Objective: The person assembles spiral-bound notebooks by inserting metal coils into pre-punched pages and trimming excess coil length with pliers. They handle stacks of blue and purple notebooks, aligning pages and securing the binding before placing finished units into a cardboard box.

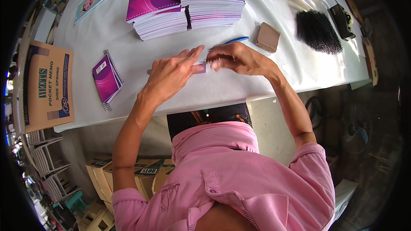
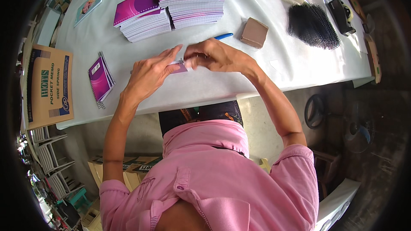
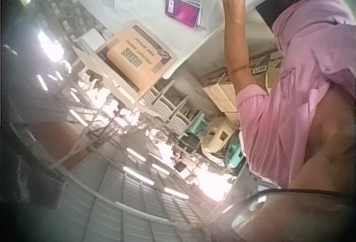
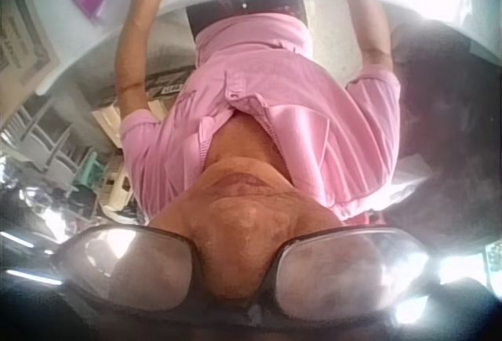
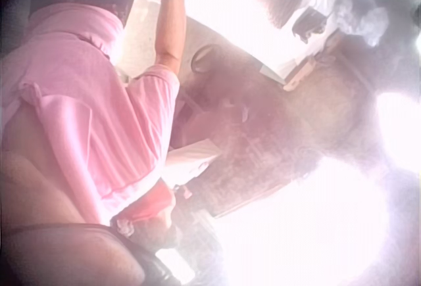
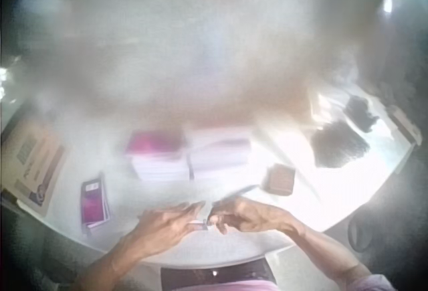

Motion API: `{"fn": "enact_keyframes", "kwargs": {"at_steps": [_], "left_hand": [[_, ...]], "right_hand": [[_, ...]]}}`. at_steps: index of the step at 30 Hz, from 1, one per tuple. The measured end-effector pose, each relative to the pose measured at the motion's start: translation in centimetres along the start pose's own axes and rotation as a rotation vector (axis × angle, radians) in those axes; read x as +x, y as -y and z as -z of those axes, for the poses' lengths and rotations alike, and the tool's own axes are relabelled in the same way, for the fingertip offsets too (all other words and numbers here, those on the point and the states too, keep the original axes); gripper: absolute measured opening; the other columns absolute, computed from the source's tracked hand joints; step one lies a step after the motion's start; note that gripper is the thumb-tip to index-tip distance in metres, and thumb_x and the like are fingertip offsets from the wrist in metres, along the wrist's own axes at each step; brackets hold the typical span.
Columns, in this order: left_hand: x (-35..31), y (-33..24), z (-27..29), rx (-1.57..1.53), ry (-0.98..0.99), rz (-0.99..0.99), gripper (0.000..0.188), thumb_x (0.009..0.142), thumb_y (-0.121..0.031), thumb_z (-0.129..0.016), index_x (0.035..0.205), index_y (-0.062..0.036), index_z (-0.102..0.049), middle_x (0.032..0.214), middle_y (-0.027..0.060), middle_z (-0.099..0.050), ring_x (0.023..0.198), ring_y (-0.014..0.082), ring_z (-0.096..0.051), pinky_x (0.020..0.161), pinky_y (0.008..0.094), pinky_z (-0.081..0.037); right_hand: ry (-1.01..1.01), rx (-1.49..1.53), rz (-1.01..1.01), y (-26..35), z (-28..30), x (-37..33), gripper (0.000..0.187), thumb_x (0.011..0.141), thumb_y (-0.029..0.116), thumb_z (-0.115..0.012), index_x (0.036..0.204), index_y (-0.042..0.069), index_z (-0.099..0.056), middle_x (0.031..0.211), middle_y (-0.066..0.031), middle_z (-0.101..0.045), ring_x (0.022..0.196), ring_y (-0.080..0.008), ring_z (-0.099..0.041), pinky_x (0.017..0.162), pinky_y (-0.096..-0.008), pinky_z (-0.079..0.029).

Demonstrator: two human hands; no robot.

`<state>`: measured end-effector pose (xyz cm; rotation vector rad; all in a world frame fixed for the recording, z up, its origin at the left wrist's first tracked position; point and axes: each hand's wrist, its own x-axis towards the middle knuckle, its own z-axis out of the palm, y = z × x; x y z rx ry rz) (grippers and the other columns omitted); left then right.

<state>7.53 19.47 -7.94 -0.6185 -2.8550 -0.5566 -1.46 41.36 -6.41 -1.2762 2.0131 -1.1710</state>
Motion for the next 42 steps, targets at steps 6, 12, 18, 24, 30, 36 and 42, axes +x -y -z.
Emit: {"fn": "enact_keyframes", "kwargs": {"at_steps": [6,12,18,24,30,36,42], "left_hand": [[0.1,0.0,0.0,0.023,0.006,0.029,0.052,0.091,-0.034,-0.063,0.137,-0.0116,-0.052,0.111,0.0136,-0.068,0.083,0.0305,-0.070,0.064,0.0418,-0.057],[0.3,-0.9,0.1,-0.019,-0.079,0.004,0.049,0.090,-0.034,-0.064,0.136,-0.0168,-0.054,0.107,0.0096,-0.069,0.077,0.0303,-0.070,0.065,0.0419,-0.057],[0.6,-0.7,1.4,-0.019,0.292,0.072,0.041,0.091,-0.037,-0.062,0.129,-0.0215,-0.061,0.114,0.0076,-0.068,0.075,0.0279,-0.070,0.066,0.0423,-0.057],[-0.5,-1.8,1.8,-0.043,0.334,-0.043,0.049,0.089,-0.042,-0.061,0.135,-0.0264,-0.055,0.118,0.0067,-0.067,0.082,0.0270,-0.070,0.069,0.0426,-0.057],[-3.1,-1.8,1.1,0.100,0.134,0.069,0.068,0.081,-0.042,-0.068,0.144,-0.0272,-0.045,0.123,0.0047,-0.066,0.105,0.0308,-0.066,0.075,0.0424,-0.057],[-3.6,-1.6,1.1,0.149,0.097,0.103,0.071,0.083,-0.049,-0.065,0.140,-0.0113,-0.047,0.119,0.0095,-0.067,0.104,0.0366,-0.066,0.077,0.0463,-0.056],[-3.2,-0.9,0.8,0.127,0.073,0.134,0.072,0.079,-0.047,-0.068,0.142,-0.0176,-0.047,0.118,0.0108,-0.067,0.110,0.0360,-0.063,0.084,0.0442,-0.054]], "right_hand": [[-0.162,-0.257,-0.020,0.2,-1.2,-0.5,0.016,0.086,0.006,-0.065,0.089,-0.003,-0.052,0.082,-0.0160,-0.060,0.085,-0.0348,-0.063,0.067,-0.0431,-0.048],[-0.202,-0.426,-0.009,1.3,-1.9,-0.9,0.021,0.089,0.015,-0.065,0.093,-0.001,-0.052,0.090,-0.0166,-0.062,0.085,-0.0372,-0.064,0.067,-0.0438,-0.050],[-0.076,-0.183,-0.097,2.3,-1.2,-1.3,0.035,0.083,0.026,-0.073,0.100,0.000,-0.059,0.100,-0.0119,-0.062,0.086,-0.0269,-0.062,0.072,-0.0369,-0.053],[-0.261,-0.915,-0.356,-5.6,6.8,-7.6,0.038,0.073,0.025,-0.083,0.103,0.010,-0.067,0.136,-0.0112,-0.051,0.124,-0.0288,-0.049,0.101,-0.0385,-0.047],[-0.076,0.118,-0.250,-2.0,6.4,-4.9,0.046,0.082,0.047,-0.073,0.114,0.014,-0.070,0.105,-0.0127,-0.070,0.106,-0.0259,-0.062,0.092,-0.0375,-0.050],[0.212,0.332,-0.022,-2.1,1.3,-1.0,0.059,0.088,0.055,-0.062,0.119,0.005,-0.068,0.110,-0.0146,-0.068,0.106,-0.0292,-0.060,0.090,-0.0361,-0.045],[0.157,0.293,-0.051,-1.9,1.4,0.0,0.055,0.086,0.050,-0.066,0.117,0.005,-0.070,0.107,-0.0131,-0.069,0.097,-0.0226,-0.061,0.083,-0.0332,-0.045]]}}
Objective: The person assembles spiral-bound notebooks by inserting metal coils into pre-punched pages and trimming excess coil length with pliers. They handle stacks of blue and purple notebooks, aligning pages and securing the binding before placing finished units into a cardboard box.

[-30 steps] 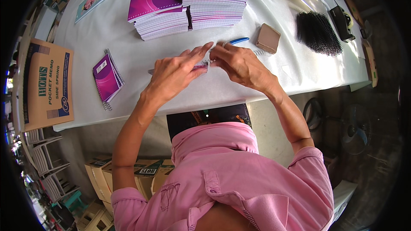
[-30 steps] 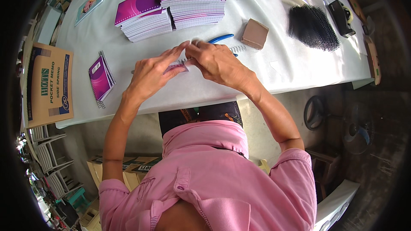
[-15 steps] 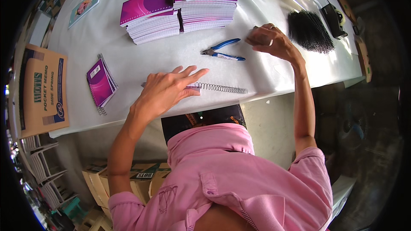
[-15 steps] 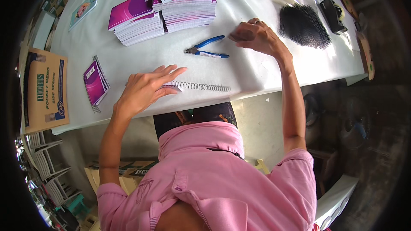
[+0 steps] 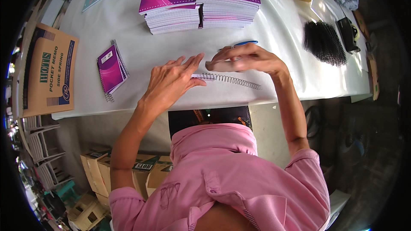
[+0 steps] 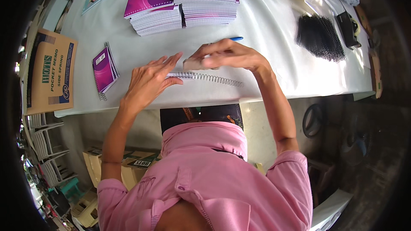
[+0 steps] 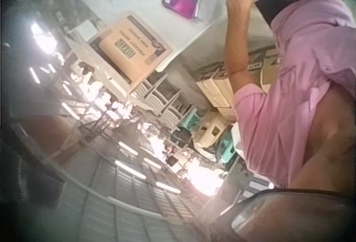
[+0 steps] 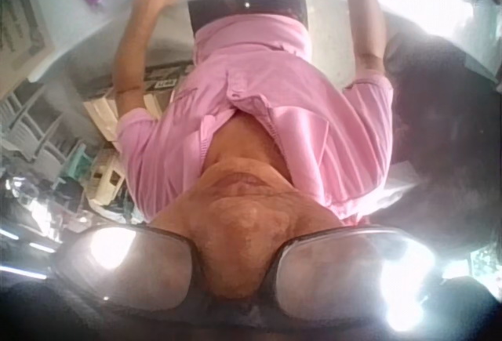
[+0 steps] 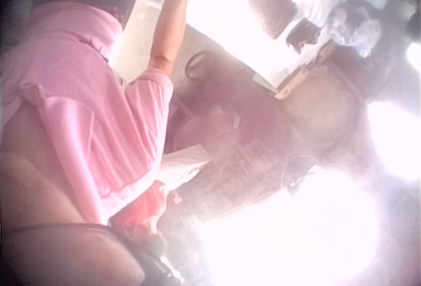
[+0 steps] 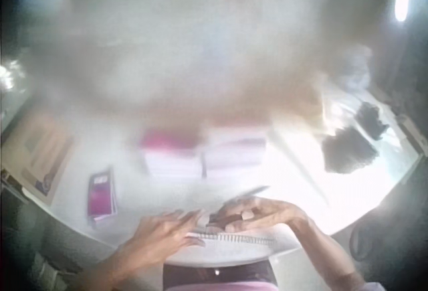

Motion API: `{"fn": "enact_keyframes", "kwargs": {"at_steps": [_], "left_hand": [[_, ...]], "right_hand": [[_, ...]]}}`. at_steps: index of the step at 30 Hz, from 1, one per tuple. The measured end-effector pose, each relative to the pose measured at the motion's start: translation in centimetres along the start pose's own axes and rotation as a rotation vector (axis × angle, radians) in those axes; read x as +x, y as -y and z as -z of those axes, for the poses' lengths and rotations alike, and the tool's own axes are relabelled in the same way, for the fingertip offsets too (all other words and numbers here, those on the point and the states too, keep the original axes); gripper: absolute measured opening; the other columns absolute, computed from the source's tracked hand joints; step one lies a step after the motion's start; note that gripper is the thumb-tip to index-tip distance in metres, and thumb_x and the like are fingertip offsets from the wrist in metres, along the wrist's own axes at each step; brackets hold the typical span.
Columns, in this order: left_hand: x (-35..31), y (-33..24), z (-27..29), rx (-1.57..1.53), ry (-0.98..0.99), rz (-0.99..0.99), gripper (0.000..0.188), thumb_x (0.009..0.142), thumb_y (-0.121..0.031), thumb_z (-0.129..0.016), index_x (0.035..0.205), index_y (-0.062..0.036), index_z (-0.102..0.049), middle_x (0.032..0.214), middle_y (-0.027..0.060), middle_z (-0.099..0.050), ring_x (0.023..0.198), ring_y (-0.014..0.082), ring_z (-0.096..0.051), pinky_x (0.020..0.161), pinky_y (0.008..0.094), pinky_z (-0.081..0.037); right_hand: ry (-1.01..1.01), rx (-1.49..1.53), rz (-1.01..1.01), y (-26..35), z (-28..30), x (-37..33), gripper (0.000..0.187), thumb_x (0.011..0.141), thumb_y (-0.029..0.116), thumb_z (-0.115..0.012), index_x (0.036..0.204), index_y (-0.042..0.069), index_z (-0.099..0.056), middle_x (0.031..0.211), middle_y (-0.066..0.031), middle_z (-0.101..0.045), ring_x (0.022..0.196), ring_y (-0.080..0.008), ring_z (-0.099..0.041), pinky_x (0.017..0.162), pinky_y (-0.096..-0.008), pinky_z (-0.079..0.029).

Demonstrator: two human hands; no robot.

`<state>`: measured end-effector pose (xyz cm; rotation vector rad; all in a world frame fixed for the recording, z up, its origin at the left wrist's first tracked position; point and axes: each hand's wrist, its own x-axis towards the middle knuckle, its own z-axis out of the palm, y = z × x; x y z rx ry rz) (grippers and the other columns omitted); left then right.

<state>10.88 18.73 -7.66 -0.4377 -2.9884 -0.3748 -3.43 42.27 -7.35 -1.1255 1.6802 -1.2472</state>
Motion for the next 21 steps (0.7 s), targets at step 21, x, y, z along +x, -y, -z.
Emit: {"fn": "enact_keyframes", "kwargs": {"at_steps": [21], "left_hand": [[0.0,3.0,1.2,-0.004,-0.045,0.137,0.083,0.071,-0.047,-0.074,0.145,-0.0253,-0.043,0.126,0.0116,-0.063,0.114,0.0347,-0.061,0.091,0.0404,-0.053]], "right_hand": [[-0.030,0.301,-0.043,0.1,-0.5,4.2,0.062,0.079,0.052,-0.071,0.115,0.001,-0.070,0.107,-0.0159,-0.069,0.102,-0.0245,-0.062,0.093,-0.0375,-0.046]]}}
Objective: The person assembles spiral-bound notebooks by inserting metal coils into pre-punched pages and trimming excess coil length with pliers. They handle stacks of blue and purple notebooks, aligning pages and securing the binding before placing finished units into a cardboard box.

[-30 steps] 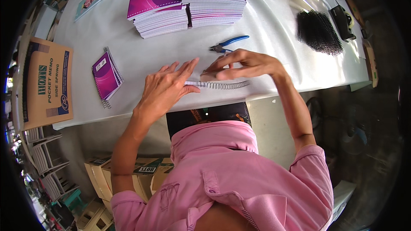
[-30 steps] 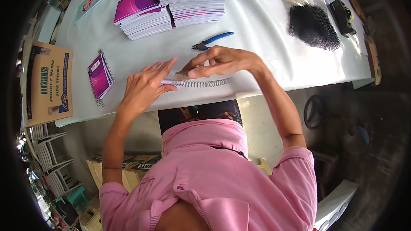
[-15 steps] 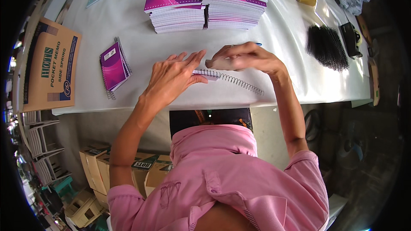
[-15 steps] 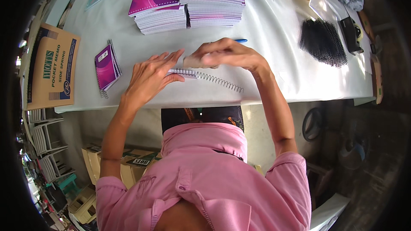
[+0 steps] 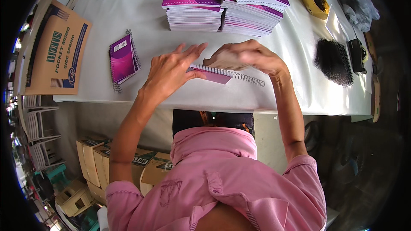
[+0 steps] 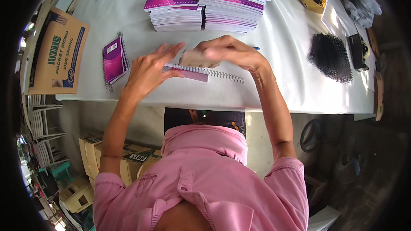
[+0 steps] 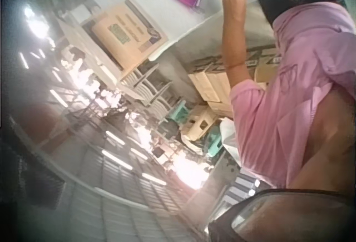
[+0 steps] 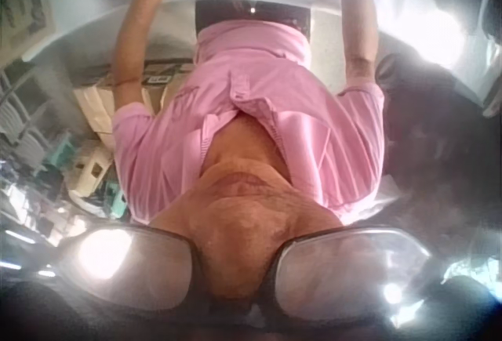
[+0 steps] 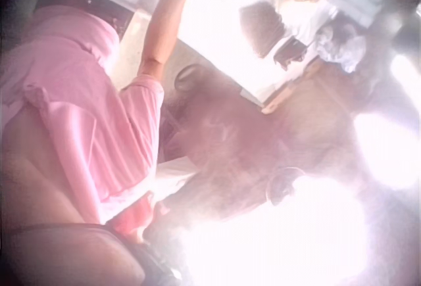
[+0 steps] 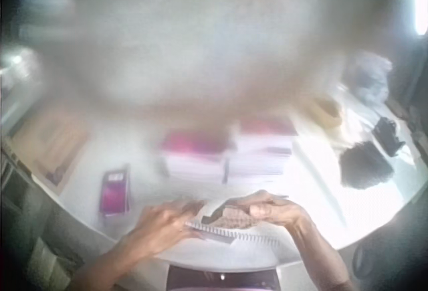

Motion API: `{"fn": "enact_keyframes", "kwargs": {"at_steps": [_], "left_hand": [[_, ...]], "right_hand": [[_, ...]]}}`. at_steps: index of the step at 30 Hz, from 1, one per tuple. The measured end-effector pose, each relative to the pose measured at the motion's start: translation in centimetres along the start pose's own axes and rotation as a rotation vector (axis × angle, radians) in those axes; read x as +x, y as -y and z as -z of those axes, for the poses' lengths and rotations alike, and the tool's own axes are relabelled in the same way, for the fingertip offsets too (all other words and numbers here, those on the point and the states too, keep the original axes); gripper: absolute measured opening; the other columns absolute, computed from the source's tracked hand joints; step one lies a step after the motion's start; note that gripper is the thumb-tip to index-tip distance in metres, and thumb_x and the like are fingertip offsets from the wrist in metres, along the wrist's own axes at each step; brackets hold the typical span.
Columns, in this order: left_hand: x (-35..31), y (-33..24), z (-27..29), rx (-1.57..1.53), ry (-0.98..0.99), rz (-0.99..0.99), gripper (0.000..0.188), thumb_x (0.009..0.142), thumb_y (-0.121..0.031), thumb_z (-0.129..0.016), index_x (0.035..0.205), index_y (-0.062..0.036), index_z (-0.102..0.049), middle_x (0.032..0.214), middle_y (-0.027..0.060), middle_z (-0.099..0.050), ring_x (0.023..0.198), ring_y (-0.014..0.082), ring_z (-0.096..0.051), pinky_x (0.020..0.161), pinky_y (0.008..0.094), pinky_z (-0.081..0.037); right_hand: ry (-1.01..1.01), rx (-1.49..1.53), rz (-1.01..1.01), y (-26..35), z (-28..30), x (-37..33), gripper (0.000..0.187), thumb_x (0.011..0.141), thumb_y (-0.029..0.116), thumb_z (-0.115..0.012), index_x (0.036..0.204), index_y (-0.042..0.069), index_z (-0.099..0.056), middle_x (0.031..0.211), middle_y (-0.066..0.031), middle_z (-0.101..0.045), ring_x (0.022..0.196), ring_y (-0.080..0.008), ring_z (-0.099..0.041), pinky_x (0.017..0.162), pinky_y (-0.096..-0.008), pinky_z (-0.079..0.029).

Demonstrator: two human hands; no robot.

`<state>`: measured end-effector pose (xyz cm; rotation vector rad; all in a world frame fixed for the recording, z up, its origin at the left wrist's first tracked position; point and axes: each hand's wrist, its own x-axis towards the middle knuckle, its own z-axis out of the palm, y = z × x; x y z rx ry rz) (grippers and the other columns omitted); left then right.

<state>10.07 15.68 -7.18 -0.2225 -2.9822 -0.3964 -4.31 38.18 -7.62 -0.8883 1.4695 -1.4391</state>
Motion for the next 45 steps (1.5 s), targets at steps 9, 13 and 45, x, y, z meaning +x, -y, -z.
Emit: {"fn": "enact_keyframes", "kwargs": {"at_steps": [9,13,45], "left_hand": [[-0.3,1.4,-1.8,-0.783,-0.244,0.063,0.108,0.061,-0.021,-0.087,0.152,-0.0252,-0.028,0.137,0.0116,-0.056,0.124,0.0313,-0.056,0.097,0.0387,-0.052],[-0.8,2.3,-3.2,-1.061,-0.226,0.234,0.109,0.064,-0.016,-0.087,0.153,-0.0216,-0.024,0.136,0.0152,-0.057,0.124,0.0252,-0.056,0.094,0.0330,-0.053],[-1.7,0.9,-3.4,-0.923,-0.234,0.085,0.055,0.094,-0.020,-0.064,0.145,-0.0141,-0.045,0.133,0.0069,-0.061,0.104,0.0151,-0.066,0.083,0.0275,-0.052]], "right_hand": [[-0.047,-0.205,-0.017,0.3,-1.0,1.9,0.057,0.083,0.050,-0.068,0.113,0.002,-0.071,0.090,-0.0081,-0.068,0.083,-0.0164,-0.058,0.078,-0.0310,-0.046],[-0.039,-0.234,-0.075,0.4,-0.9,2.5,0.055,0.083,0.050,-0.068,0.111,0.002,-0.072,0.088,-0.0082,-0.068,0.077,-0.0150,-0.056,0.071,-0.0300,-0.044],[-0.814,-1.247,0.087,-5.3,-3.9,-5.6,0.042,0.089,0.022,-0.066,0.130,0.015,-0.057,0.113,-0.0168,-0.053,0.098,-0.0334,-0.055,0.089,-0.0450,-0.044]]}}
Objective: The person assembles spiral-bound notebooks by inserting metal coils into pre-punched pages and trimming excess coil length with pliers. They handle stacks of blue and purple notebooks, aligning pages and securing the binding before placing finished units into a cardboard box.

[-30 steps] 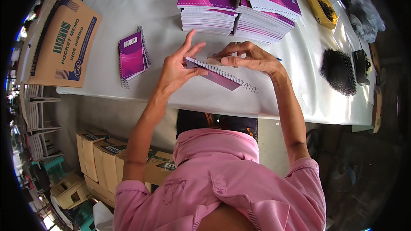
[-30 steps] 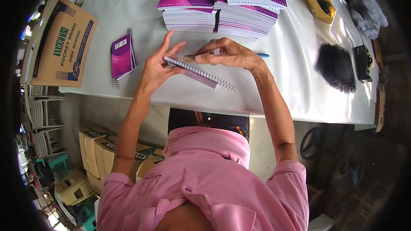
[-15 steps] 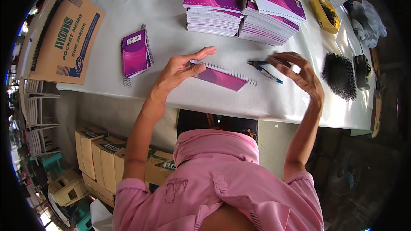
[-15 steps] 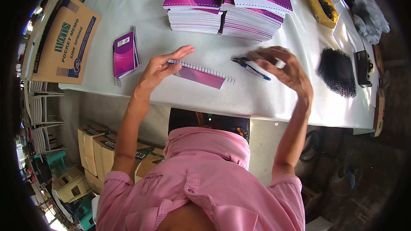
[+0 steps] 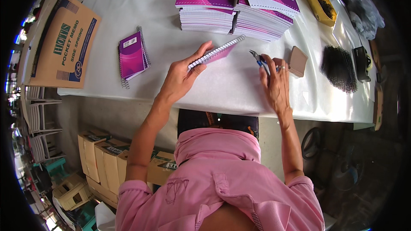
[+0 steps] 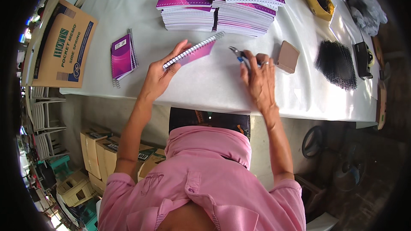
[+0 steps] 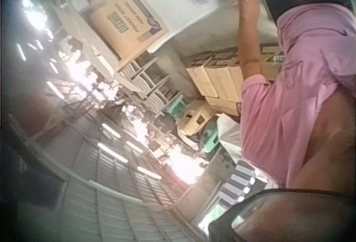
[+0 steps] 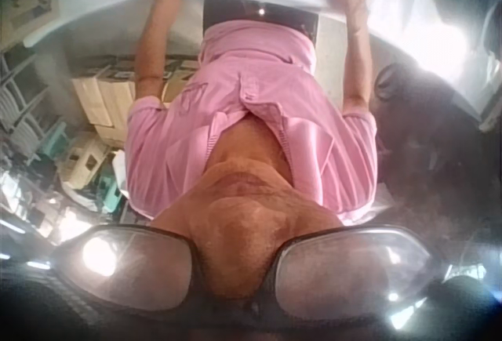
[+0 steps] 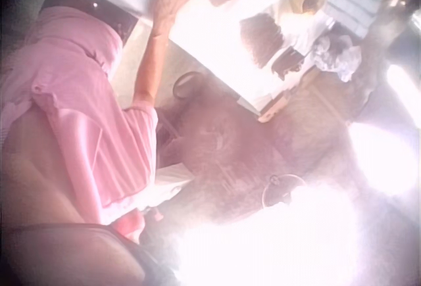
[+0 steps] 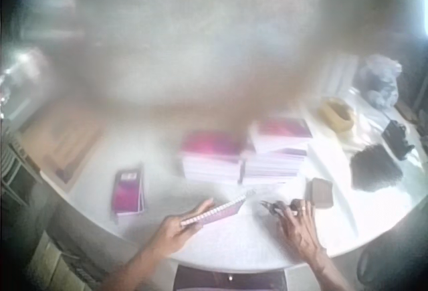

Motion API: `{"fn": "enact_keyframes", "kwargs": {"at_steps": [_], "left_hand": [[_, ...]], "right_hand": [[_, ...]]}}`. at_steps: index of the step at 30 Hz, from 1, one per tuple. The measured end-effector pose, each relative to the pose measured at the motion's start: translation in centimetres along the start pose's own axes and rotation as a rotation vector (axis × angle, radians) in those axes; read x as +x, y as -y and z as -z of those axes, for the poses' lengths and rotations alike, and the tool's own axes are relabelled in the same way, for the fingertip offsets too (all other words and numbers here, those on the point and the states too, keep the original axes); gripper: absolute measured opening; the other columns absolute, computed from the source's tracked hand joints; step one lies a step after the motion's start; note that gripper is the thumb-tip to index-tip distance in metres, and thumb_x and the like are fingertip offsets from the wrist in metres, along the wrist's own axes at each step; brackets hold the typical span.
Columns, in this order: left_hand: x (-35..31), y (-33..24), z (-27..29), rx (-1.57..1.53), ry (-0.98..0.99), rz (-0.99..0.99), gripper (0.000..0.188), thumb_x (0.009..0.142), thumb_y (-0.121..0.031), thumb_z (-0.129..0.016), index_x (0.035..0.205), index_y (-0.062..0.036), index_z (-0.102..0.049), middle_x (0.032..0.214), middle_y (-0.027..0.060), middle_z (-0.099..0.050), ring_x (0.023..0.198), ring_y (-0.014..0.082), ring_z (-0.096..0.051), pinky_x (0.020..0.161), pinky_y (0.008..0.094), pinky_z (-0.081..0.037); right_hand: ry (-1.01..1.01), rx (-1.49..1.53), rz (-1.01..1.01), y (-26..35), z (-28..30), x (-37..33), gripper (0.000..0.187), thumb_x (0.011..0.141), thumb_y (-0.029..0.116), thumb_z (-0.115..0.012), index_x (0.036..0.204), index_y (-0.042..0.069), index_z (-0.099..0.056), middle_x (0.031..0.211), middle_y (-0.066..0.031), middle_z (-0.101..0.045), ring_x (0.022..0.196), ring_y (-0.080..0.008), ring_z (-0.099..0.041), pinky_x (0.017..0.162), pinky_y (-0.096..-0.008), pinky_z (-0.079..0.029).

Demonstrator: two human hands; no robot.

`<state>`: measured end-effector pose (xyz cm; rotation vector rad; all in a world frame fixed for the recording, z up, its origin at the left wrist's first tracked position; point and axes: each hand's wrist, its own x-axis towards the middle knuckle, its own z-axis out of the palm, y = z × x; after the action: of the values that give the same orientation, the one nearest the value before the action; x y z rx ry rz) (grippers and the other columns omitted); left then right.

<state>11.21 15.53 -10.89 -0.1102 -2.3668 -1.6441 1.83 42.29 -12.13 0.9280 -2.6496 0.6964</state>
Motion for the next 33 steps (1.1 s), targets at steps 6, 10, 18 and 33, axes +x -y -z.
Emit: {"fn": "enact_keyframes", "kwargs": {"at_steps": [6,10,18,33], "left_hand": [[0.2,-3.0,-2.2,0.447,-0.136,-0.049,0.069,0.083,0.001,-0.066,0.145,-0.0134,-0.040,0.123,0.0109,-0.064,0.094,0.0261,-0.069,0.072,0.0356,-0.056],[0.2,-3.0,-2.6,0.586,-0.164,-0.101,0.077,0.076,0.006,-0.067,0.145,-0.0140,-0.041,0.119,0.0087,-0.066,0.088,0.0241,-0.071,0.068,0.0353,-0.056],[-0.3,-3.4,-2.8,0.664,-0.215,-0.065,0.075,0.076,0.009,-0.065,0.144,-0.0162,-0.045,0.123,0.0096,-0.065,0.096,0.0226,-0.071,0.070,0.0353,-0.057],[-4.0,2.6,12.4,1.122,-0.170,0.164,0.078,0.076,-0.026,-0.078,0.145,-0.0167,-0.043,0.146,0.0097,-0.047,0.139,0.0367,-0.036,0.111,0.0490,-0.031]], "right_hand": [[-0.001,0.271,0.105,9.2,2.4,-0.3,0.038,0.087,0.026,-0.068,0.121,0.012,-0.062,0.101,-0.0125,-0.058,0.086,-0.0264,-0.056,0.077,-0.0399,-0.045],[-0.002,0.188,0.160,9.2,2.3,0.1,0.038,0.086,0.028,-0.069,0.120,0.012,-0.063,0.099,-0.0102,-0.058,0.082,-0.0242,-0.056,0.074,-0.0394,-0.045],[0.453,0.850,-0.184,8.4,3.3,1.2,0.026,0.095,0.025,-0.061,0.112,0.006,-0.063,0.079,-0.0124,-0.060,0.066,-0.0226,-0.060,0.062,-0.0326,-0.047],[0.154,-0.094,0.152,1.4,0.6,3.0,0.032,0.090,0.026,-0.066,0.116,0.007,-0.064,0.114,-0.0133,-0.058,0.106,-0.0294,-0.054,0.090,-0.0422,-0.041]]}}
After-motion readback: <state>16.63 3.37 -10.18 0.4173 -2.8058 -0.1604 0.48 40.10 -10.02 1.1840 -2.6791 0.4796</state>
